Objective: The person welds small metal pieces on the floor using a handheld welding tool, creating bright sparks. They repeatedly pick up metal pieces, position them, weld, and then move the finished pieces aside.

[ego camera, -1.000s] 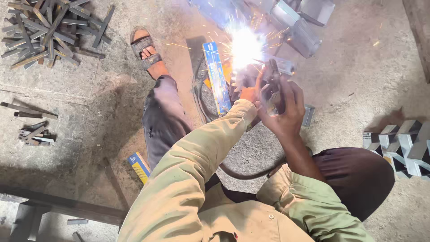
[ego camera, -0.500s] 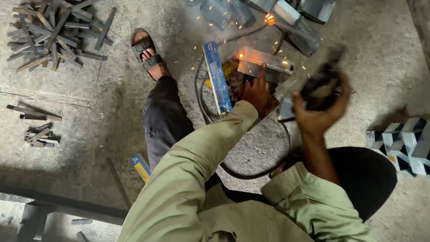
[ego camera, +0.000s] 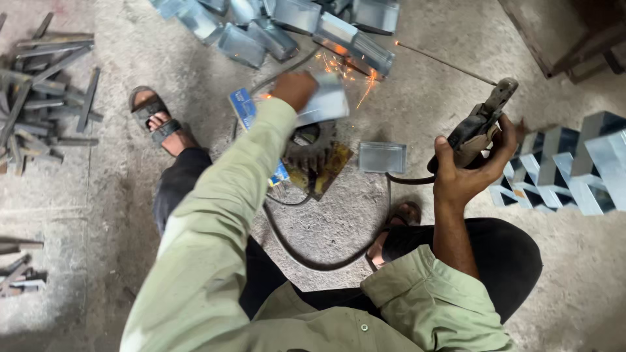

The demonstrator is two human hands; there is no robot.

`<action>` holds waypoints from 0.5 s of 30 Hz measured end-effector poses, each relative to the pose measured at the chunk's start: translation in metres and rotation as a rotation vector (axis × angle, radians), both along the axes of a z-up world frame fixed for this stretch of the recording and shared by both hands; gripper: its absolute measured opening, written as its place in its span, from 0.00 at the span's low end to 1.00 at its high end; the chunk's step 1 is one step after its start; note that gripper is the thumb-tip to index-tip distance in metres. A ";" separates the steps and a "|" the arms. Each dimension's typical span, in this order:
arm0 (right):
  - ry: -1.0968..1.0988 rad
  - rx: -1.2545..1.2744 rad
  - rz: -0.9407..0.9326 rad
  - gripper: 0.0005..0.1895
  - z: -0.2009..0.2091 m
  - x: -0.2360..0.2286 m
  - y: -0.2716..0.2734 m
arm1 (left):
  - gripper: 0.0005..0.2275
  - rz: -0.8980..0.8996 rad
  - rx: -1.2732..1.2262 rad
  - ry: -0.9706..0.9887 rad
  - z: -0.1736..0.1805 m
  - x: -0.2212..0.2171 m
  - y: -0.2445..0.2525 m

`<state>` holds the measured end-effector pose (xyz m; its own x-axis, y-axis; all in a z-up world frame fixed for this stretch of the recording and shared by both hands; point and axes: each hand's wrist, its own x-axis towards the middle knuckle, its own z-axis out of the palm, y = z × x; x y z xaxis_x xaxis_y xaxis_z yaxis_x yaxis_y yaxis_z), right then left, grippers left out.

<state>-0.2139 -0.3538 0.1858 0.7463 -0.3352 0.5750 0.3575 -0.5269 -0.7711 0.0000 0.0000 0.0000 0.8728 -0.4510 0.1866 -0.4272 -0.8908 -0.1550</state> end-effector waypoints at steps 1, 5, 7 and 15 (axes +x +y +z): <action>-0.008 0.015 -0.014 0.42 0.001 -0.004 -0.006 | 0.06 0.109 -0.180 -0.027 -0.002 0.019 0.015; -0.073 0.061 -0.054 0.39 0.010 -0.009 -0.025 | 0.12 0.556 -0.885 -0.147 0.017 0.089 0.054; -0.056 0.194 -0.060 0.37 0.017 -0.018 -0.032 | 0.13 0.626 -1.013 -0.134 0.020 0.103 0.046; -0.063 0.757 -0.062 0.35 0.057 -0.028 -0.058 | 0.17 0.068 -1.051 0.440 -0.081 0.049 -0.161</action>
